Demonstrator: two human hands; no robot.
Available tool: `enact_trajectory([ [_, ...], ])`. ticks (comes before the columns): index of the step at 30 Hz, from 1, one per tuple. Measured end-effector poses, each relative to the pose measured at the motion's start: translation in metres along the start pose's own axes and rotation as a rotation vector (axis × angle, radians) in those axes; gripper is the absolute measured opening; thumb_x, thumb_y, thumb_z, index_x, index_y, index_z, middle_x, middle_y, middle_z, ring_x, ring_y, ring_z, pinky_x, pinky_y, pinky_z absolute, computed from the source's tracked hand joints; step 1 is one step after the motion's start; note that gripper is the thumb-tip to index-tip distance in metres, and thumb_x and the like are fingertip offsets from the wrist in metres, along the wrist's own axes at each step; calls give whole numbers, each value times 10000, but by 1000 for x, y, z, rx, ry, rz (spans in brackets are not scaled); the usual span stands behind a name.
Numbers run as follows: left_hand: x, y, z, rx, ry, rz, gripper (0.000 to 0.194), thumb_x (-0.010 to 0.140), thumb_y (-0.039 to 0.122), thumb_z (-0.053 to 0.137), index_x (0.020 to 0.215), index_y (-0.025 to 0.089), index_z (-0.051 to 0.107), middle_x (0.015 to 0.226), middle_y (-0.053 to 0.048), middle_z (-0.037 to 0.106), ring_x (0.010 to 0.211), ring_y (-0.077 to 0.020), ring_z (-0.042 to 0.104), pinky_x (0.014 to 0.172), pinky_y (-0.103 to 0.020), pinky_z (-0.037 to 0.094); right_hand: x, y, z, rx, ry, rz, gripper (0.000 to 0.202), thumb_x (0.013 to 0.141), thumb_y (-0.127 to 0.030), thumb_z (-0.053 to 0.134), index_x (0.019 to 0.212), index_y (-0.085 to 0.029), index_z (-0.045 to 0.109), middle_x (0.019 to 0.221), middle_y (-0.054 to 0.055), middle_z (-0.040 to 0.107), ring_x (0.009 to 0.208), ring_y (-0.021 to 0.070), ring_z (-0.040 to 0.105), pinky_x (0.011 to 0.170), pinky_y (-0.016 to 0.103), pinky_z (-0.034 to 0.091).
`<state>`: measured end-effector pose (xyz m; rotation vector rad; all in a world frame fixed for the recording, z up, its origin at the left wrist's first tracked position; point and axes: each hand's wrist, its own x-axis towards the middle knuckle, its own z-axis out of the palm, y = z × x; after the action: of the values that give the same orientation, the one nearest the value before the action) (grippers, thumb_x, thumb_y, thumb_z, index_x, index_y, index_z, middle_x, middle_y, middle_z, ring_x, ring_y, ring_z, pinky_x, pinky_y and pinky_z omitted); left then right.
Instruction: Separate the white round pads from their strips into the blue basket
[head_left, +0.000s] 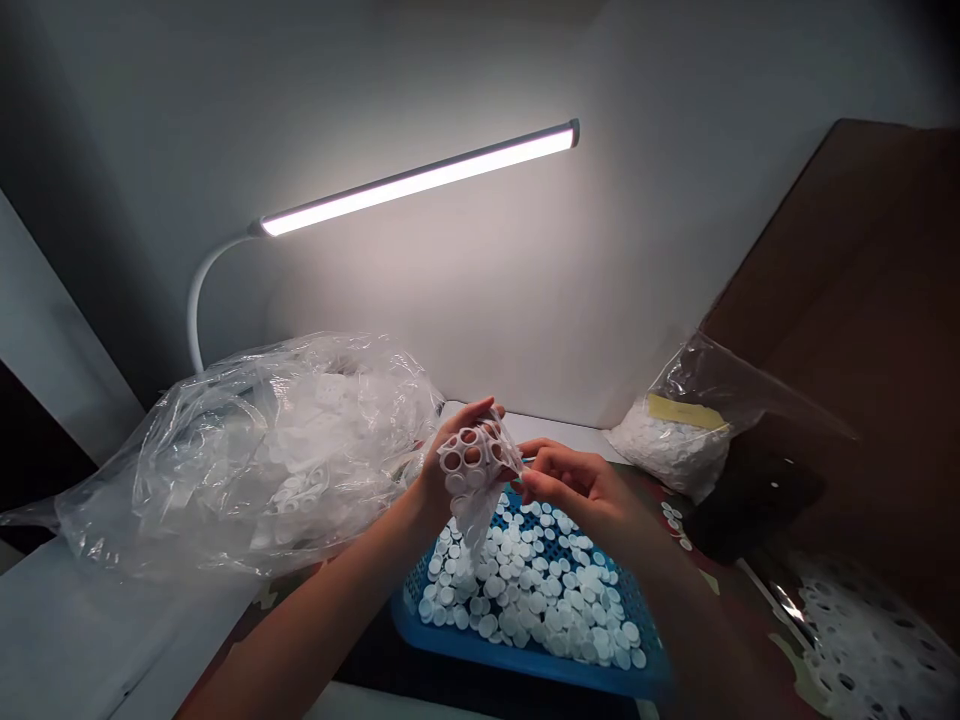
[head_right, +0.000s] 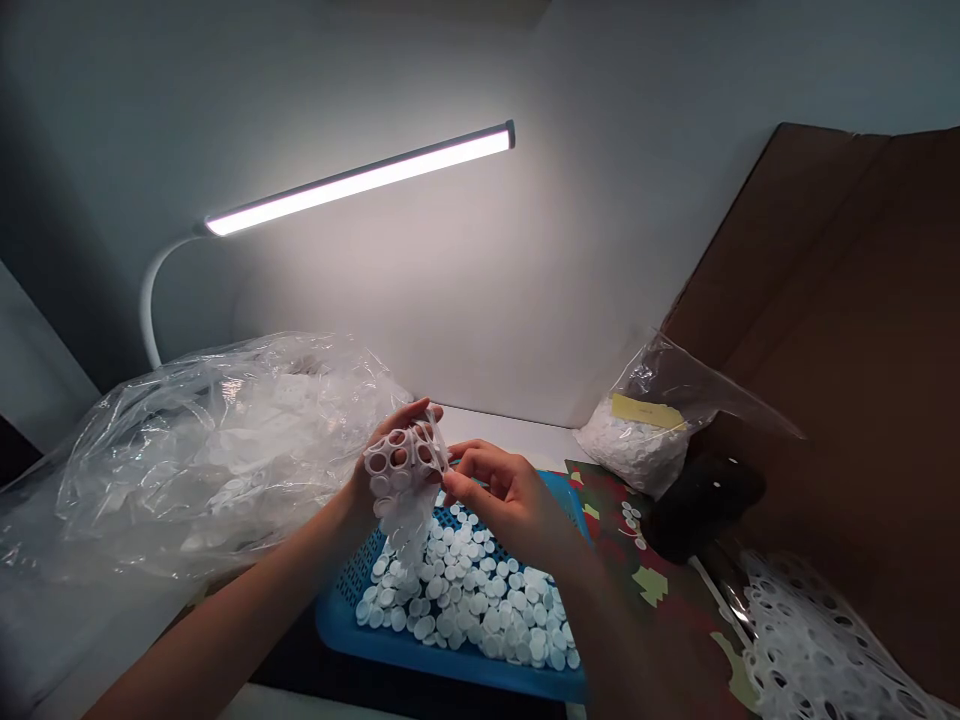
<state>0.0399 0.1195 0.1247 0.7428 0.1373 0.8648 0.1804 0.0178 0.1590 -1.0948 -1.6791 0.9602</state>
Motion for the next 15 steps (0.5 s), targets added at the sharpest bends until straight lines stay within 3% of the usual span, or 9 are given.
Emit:
enact_trajectory([
  [5,-1,1,-7,14,17,146,276,626,189,741,894,202,677,722,11,610,495,-105,558,470,-229,462,-2,-3,-2,111,-79,-8,235,858,-275,566,657,-169,623,1195,67,523,1003,200,570,851,353,488],
  [8,0,4,-9,7,63,181,244,619,175,741,855,210,688,682,18,601,464,-92,531,439,-211,432,-4,-2,0,145,-122,-37,242,847,-240,577,617,-168,584,1254,55,487,1119,225,521,957,396,448],
  [15,0,4,4,1,98,68,102,709,263,690,693,172,648,571,28,514,429,-73,468,432,-203,380,1,4,11,134,102,34,285,850,-343,602,649,-177,490,1036,47,582,939,183,592,815,353,521],
])
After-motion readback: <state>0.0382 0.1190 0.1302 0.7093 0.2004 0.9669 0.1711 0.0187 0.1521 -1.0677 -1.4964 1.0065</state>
